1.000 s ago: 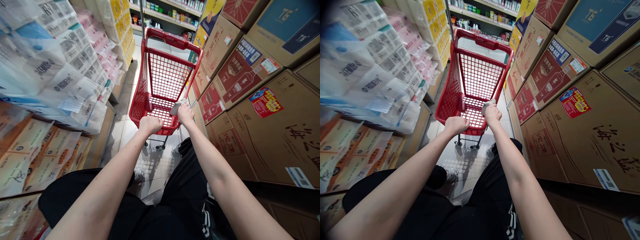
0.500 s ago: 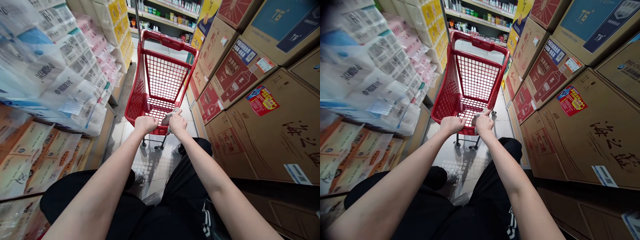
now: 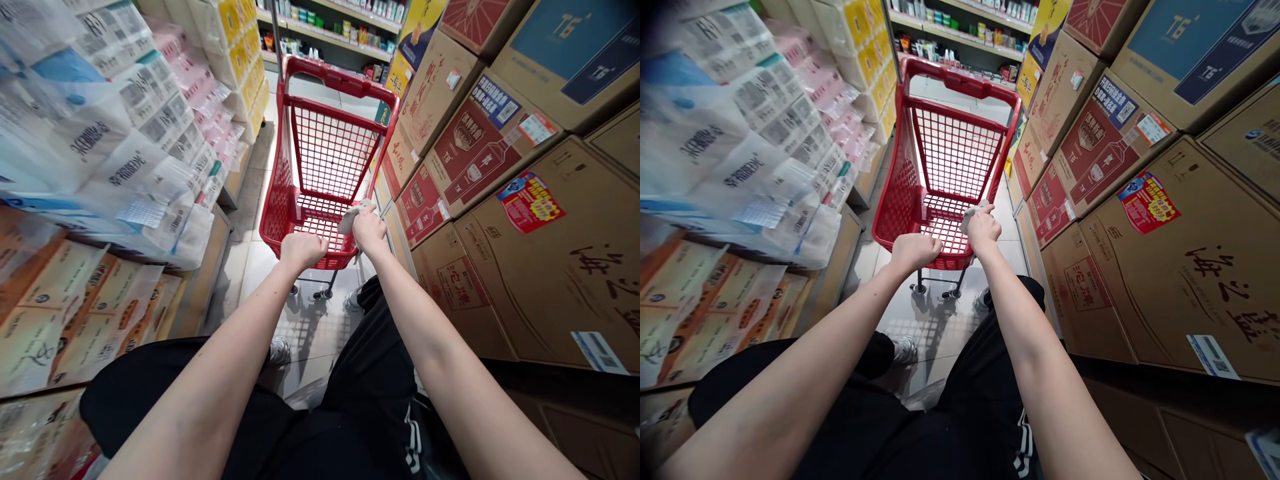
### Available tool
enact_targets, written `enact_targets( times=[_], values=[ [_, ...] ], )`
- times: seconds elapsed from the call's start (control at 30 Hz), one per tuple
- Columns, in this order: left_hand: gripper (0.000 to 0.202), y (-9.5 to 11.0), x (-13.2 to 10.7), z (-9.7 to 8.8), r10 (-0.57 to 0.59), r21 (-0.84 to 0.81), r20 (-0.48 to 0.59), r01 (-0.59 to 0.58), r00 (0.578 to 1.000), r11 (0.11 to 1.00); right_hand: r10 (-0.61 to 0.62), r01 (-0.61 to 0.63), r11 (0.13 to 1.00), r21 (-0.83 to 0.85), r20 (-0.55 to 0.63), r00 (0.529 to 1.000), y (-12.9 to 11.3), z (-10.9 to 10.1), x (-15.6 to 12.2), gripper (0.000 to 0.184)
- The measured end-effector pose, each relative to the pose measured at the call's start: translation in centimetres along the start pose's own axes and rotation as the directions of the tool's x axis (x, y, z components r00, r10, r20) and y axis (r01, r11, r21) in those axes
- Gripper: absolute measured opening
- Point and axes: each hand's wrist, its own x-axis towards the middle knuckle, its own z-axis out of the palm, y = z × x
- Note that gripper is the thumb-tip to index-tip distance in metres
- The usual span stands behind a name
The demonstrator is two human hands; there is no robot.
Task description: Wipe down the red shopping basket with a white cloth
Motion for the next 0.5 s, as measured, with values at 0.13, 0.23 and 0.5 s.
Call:
enact_targets(
  times=[0.13,0.23,0.5],
  values=[
    [0.060,-0.7,0.2,-0.1,-0.023,-0.014,0.031,0.023,0.999,1.000,-0.021,0.020,0.999,-0.025,-0.008,1.000,-0.4,0.5,-1.7,0.060],
    [0.059,-1.4,0.4,0.1,-0.056,-0.018,0.046,0.057,0.997,0.998,-0.037,0.035,0.998,-0.046,-0.043,0.998,-0.8,1.2,-3.3,0.061],
    [0.059,-1.8,0.3,0.5,-0.029,0.004,0.034,0.028,0.999,1.000,-0.054,0.056,0.998,-0.035,0.044,0.998,-1.2,0.7,-2.6,0.070]
  ],
)
